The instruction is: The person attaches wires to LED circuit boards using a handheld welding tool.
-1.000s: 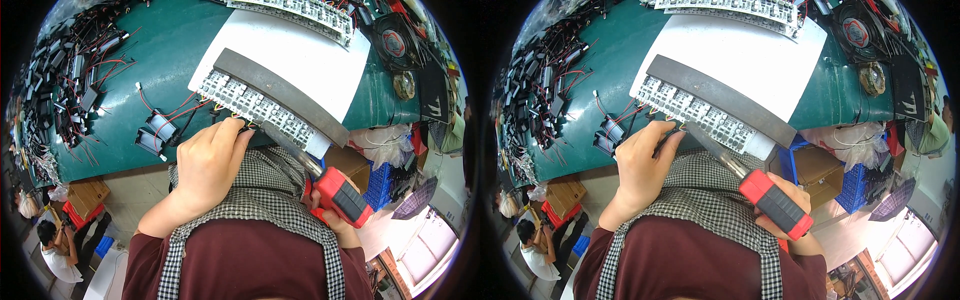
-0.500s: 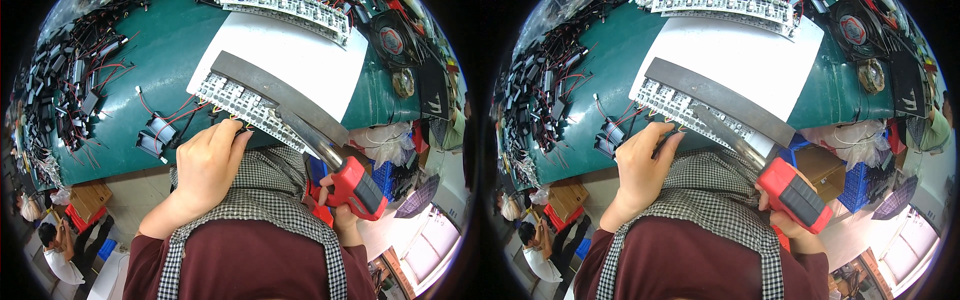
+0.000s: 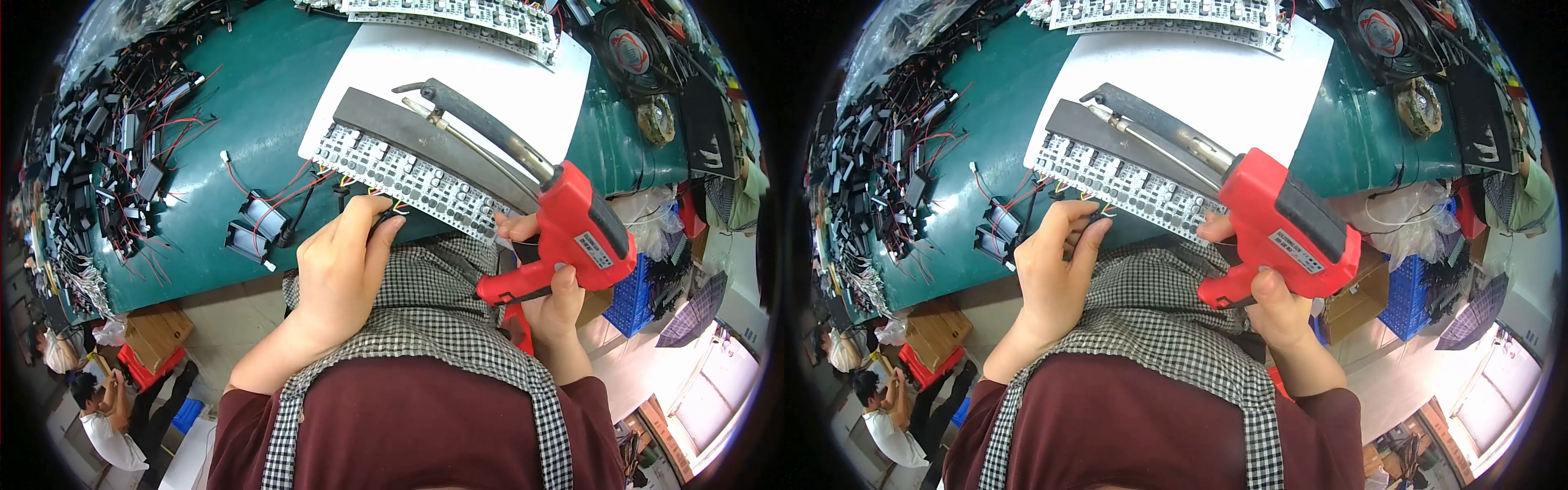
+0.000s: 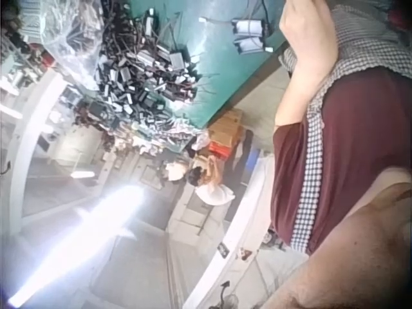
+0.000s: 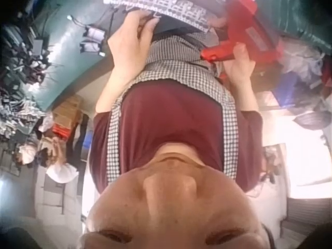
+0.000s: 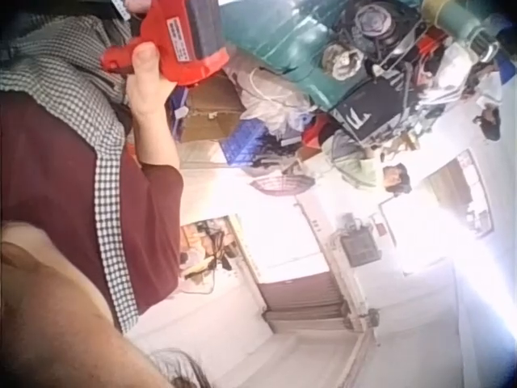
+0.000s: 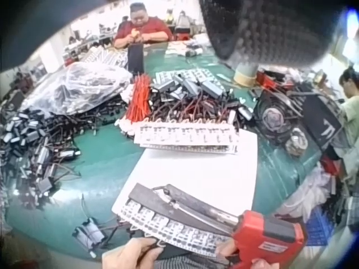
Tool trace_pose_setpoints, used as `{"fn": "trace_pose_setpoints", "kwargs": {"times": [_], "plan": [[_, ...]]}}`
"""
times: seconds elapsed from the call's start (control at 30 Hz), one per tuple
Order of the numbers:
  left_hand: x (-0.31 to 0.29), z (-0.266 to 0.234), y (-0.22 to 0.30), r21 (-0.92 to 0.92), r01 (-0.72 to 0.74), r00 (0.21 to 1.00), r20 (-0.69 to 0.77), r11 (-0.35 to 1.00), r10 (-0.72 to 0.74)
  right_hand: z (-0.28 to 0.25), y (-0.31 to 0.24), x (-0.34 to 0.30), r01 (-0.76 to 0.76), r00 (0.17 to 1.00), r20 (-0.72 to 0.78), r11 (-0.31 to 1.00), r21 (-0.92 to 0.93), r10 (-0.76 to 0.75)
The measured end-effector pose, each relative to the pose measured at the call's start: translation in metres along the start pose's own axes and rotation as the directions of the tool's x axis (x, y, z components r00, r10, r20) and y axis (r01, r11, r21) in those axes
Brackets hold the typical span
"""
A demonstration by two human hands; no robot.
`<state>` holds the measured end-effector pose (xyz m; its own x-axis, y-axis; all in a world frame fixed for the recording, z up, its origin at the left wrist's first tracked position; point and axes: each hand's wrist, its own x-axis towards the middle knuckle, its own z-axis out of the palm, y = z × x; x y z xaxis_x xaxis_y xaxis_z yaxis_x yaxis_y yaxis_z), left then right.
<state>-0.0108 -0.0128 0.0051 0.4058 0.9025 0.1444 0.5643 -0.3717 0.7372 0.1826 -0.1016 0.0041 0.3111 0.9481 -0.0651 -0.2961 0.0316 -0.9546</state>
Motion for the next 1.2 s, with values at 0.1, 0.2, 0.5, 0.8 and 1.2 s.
{"fn": "trace_pose_setpoints", "kwargs": {"times": [0.1,0.2,0.5,0.8,1.2], "plan": [[-0.001,0.000,0.001,-0.147,0.107,0.994,0.022,0.983,-0.105,0.000,0.000,-0.002,0.012,1.000,0.005,1.000,-0.009,-0.012],[-0.003,0.006,-0.001,-0.286,0.198,0.980,0.028,0.938,-0.198,0.001,0.001,-0.003,0.012,1.000,0.008,1.000,-0.004,-0.012],[-0.001,0.009,-0.005,-0.116,-0.019,0.997,-0.081,0.993,0.009,-0.002,0.002,-0.013,0.013,0.999,0.052,1.000,0.007,-0.013],[0.004,0.003,-0.005,-0.176,0.005,1.000,-0.017,0.984,-0.008,-0.052,-0.007,-0.081,-0.178,0.969,0.120,0.951,-0.253,0.214],[0.005,-0.002,-0.007,-0.065,-0.100,0.995,0.017,0.993,0.101,-0.046,-0.002,-0.080,-0.122,0.970,0.166,0.949,-0.289,0.175]]}}
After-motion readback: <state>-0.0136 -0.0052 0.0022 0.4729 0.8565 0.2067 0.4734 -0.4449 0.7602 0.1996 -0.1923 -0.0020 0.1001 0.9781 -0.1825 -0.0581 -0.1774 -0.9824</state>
